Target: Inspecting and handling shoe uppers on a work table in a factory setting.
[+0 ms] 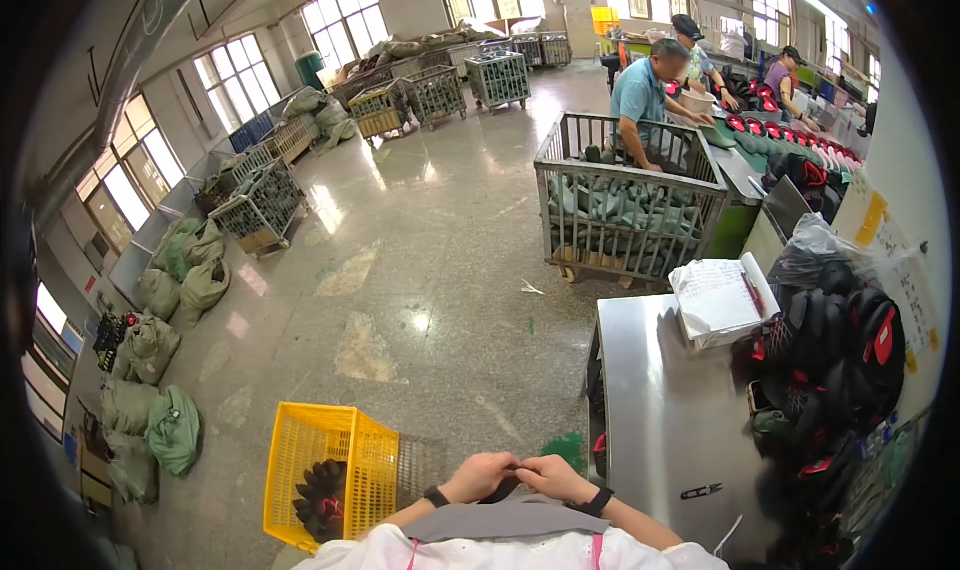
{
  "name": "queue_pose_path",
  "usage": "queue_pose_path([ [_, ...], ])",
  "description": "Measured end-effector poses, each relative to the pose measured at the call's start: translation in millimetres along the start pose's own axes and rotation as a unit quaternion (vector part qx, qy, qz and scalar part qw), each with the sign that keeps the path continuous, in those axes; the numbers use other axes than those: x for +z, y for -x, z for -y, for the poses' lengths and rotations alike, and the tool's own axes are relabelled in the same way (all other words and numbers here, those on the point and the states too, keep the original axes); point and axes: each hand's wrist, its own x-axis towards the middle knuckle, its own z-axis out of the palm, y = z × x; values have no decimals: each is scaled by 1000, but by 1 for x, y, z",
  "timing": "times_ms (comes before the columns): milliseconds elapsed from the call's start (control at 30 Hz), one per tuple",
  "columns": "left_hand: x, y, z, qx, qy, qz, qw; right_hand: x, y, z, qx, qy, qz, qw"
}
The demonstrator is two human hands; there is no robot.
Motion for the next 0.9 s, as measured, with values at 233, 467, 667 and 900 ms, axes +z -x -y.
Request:
queue_pose_path([
  [233,-7,-2,4,-72,114,115,984,0,4,5,-122,131,-39,983],
  [467,-19,-3,0,-140,244,198,939,2,2,8,-169,254,-78,949],
  [667,-6,-1,13,-152,148,209,955,16,-1,-12,-222,304,-101,921],
  [900,4,16,25,-56,58,153,985,18,-16,0,-133,242,-29,961],
])
